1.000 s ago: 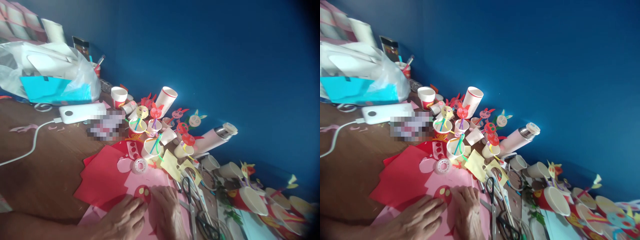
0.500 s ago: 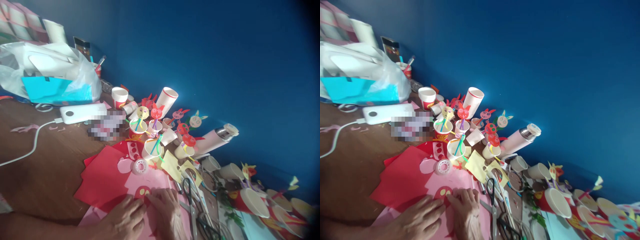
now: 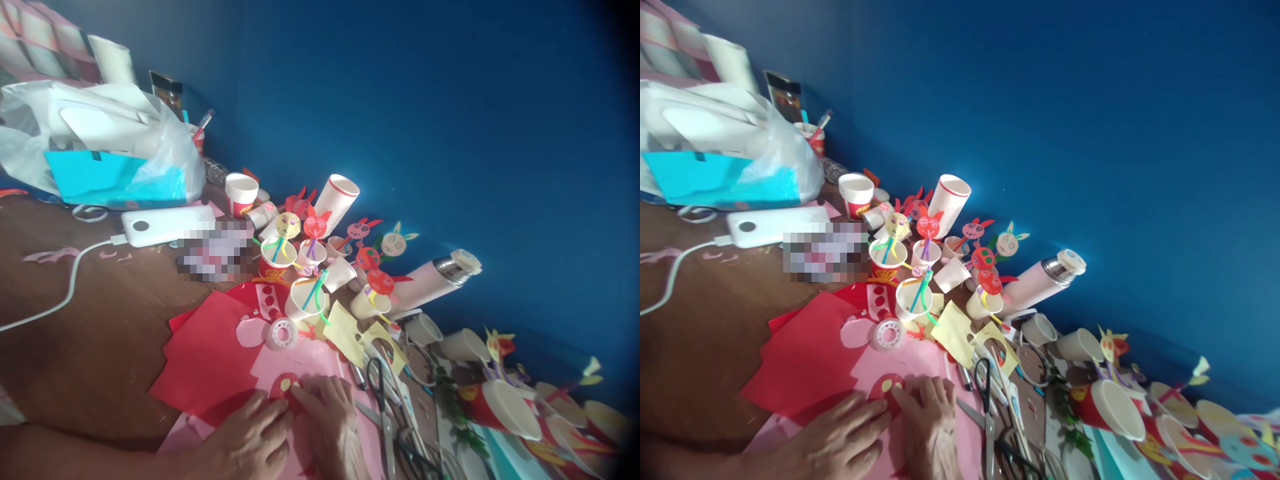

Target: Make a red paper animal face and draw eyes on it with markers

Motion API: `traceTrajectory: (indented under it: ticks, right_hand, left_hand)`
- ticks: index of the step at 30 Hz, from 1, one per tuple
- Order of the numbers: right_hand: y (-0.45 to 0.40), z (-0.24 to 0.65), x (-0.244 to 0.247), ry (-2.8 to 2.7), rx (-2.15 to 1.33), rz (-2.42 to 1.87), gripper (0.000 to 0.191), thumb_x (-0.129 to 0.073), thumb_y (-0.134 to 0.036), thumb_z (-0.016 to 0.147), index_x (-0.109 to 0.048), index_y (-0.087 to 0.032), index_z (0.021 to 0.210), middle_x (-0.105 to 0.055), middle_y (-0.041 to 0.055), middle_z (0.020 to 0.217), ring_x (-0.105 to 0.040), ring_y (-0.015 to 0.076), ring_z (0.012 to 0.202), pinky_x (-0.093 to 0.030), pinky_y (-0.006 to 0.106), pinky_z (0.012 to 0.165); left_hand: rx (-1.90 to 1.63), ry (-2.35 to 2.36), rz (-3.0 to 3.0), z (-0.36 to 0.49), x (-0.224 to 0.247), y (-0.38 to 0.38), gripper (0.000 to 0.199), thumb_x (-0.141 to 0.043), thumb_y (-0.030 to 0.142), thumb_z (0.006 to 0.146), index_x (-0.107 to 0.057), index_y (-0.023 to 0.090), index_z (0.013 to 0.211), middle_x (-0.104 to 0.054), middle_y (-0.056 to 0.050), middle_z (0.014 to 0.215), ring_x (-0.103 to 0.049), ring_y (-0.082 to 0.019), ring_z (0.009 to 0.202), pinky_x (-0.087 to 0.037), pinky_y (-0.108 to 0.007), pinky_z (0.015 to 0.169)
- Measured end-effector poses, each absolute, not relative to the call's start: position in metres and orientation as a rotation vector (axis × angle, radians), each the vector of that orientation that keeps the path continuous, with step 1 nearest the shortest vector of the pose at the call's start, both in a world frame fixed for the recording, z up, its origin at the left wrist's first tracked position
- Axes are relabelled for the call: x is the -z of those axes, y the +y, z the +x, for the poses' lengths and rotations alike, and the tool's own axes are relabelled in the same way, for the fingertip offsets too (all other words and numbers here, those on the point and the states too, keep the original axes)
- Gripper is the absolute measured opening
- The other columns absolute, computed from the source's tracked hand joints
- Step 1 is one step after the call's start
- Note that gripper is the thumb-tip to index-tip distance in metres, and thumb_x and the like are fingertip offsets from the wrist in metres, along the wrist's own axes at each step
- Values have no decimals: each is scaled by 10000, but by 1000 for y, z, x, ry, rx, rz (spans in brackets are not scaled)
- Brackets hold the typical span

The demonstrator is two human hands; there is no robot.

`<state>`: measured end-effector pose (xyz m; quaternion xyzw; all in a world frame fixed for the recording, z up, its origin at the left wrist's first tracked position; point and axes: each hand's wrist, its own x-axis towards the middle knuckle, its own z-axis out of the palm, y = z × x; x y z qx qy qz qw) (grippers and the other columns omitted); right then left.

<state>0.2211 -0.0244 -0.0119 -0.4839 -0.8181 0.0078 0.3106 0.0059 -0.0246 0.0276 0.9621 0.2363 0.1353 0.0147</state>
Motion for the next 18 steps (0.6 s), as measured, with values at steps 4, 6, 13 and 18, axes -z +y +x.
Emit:
traceTrajectory:
  ticks: [4, 6, 13, 18]
  right_hand:
    - [-26, 218, 7, -2150, -100, -1261, 398, -428, -117, 957, -669, -289, 1224, -676, 33, 890, -583, 197, 765, -329, 357, 765]
    - [-25, 214, 11, -2153, -26, -1331, 329, -492, -151, 956, -697, -319, 1152, -665, 23, 845, -560, 202, 735, -318, 367, 770]
    - [-24, 204, 20, -2168, 52, -1407, 208, -581, -182, 891, -706, -301, 1007, -654, 35, 856, -513, 212, 715, -289, 361, 723]
    - [-25, 201, 20, -2056, 5, -1408, 225, -601, -170, 890, -708, -337, 999, -654, 6, 823, -541, 193, 720, -315, 355, 743]
  left_hand:
    - [-466, 739, 2991, 5, -23, -27, 332, -462, 311, 1037, -724, 164, 1179, -716, -59, 1279, -641, -230, 1216, -455, -379, 999]
    - [-482, 754, 2985, 4, -23, -28, 343, -454, 311, 1040, -719, 162, 1198, -718, -58, 1276, -645, -226, 1206, -451, -372, 1003]
    - [-361, 791, 2951, 4, -28, -30, 384, -444, 336, 1036, -690, 165, 1278, -690, -50, 1326, -627, -229, 1242, -462, -354, 1047]
    - [-349, 821, 2910, 0, -14, -35, 408, -557, 310, 979, -650, 145, 1339, -640, -96, 1392, -572, -255, 1309, -417, -366, 1128]
